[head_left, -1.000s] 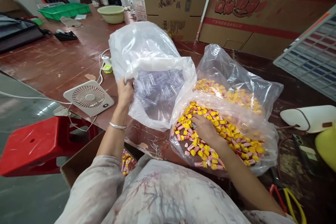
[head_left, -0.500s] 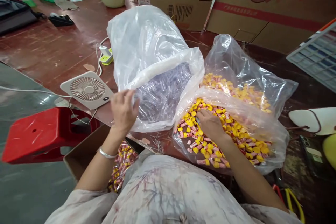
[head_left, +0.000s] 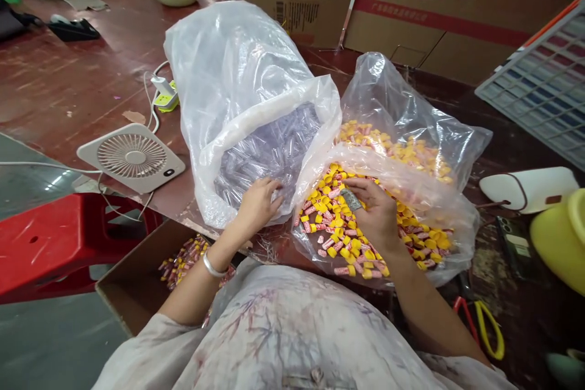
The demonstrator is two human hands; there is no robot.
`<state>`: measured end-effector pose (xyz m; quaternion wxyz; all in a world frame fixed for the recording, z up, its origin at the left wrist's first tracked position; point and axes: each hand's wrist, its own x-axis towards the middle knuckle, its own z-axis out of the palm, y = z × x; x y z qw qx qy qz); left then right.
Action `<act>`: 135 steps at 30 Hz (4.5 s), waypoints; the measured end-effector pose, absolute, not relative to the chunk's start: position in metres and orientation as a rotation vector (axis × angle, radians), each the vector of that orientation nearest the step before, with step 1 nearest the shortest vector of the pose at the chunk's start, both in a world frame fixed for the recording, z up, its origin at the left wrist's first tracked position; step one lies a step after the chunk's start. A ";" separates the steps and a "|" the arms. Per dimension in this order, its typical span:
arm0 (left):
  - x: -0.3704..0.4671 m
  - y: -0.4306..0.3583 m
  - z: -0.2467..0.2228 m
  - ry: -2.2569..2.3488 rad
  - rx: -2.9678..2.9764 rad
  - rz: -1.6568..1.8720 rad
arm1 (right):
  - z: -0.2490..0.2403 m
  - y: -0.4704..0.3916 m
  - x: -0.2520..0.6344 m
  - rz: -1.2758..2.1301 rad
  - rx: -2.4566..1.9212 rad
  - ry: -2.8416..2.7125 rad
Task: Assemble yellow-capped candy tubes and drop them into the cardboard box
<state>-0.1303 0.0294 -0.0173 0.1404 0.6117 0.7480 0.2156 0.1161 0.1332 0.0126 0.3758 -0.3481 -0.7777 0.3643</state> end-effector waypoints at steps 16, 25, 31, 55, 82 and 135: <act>-0.071 0.006 0.014 1.072 0.694 1.268 | 0.014 0.095 0.087 0.580 -0.424 -2.399; -0.105 0.037 0.010 1.676 1.324 1.038 | 0.015 0.115 0.106 0.586 -0.513 -2.574; -0.161 0.081 0.007 2.380 1.975 0.152 | 0.011 0.159 0.153 0.313 -1.141 -2.517; -0.091 0.008 -0.001 0.968 0.388 1.369 | 0.015 0.148 0.118 0.782 -0.814 -2.104; -0.094 0.032 0.005 1.206 1.001 1.133 | 0.018 0.115 0.101 0.572 -0.436 -2.550; -0.241 -0.205 -0.115 1.782 0.140 0.697 | -0.003 0.144 0.136 0.267 -1.180 -2.756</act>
